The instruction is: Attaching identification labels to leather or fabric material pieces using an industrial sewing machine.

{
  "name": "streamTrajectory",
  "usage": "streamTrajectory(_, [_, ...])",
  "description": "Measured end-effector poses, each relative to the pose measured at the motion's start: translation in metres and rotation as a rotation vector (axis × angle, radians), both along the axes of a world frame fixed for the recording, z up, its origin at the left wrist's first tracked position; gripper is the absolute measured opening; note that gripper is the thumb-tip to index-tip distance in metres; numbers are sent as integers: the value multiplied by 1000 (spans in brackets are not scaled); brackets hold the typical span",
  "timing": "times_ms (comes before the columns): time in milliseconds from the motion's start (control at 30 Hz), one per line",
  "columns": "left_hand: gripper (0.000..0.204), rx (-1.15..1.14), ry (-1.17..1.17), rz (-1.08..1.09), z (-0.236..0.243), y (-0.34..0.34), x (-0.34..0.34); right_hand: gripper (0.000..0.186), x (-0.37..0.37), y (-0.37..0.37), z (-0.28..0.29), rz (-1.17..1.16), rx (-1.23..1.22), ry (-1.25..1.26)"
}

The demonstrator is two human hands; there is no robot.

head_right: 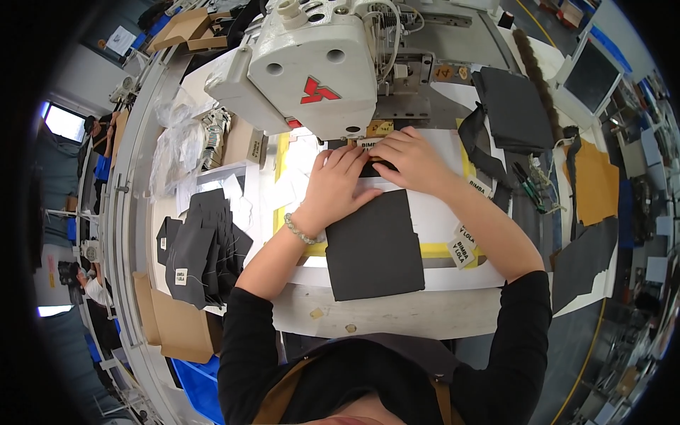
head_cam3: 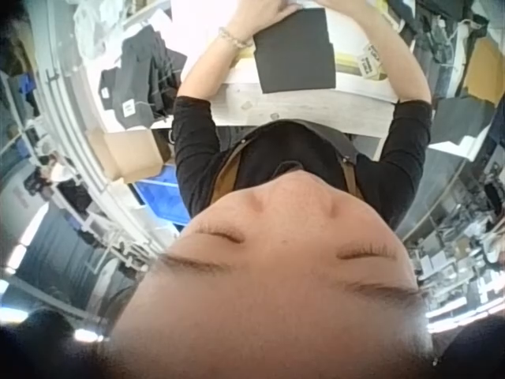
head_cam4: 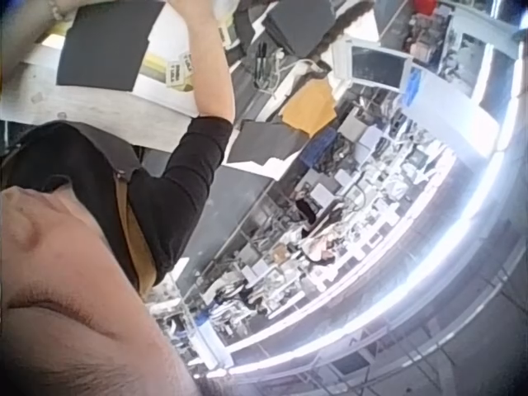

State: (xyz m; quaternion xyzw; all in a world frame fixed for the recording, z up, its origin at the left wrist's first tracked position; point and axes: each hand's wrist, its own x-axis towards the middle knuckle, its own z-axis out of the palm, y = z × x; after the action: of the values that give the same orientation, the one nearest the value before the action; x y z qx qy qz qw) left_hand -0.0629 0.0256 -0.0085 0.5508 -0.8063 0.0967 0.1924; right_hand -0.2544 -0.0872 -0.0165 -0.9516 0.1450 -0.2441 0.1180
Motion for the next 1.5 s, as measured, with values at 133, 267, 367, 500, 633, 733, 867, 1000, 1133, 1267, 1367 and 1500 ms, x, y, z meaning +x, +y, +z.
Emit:
streamTrajectory(133, [80, 271, 81, 84, 8, -1, 14, 31, 3, 1, -1, 4, -63, -21])
streamTrajectory(267, [83, 102, 37, 84, -7, -6, 30, 39, 5, 3, -3, 0, -88, 45])
streamTrajectory(367, [87, 97, -3, 81, -9, -8, 28, 40, 0, 0, -3, -16, -90, 90])
streamTrajectory(500, [91, 79, -52, 148, -7, -8, 24, 39, 0, 0, -2, 0, -63, 110])
streamTrajectory(633, [94, 89, -73, 167, -5, -7, 24, 39, -1, 0, 0, -1, -41, 133])
streamTrajectory(733, [95, 81, -99, 188, 1, -7, 24, 39, 0, -2, 0, -6, -32, 137])
streamTrajectory(867, [96, 161, -26, 151, 6, -9, 29, 38, -1, -3, -2, -1, -33, 99])
streamTrajectory(1000, [95, 217, 61, 117, 5, -10, 36, 37, -2, -3, -2, 9, -28, 60])
streamTrajectory(1133, [94, 223, 75, 106, 7, -10, 36, 36, -2, -2, -3, 0, -45, 52])
streamTrajectory(1267, [90, 222, 48, 105, 6, -10, 36, 36, -3, 0, -3, -7, -35, 63])
streamTrajectory(1367, [84, 198, -4, 102, 4, -10, 35, 36, -3, 1, -4, -7, -37, 64])
streamTrajectory(1500, [75, 130, -133, 96, 8, -10, 37, 37, -2, 3, -2, -1, -89, 44])
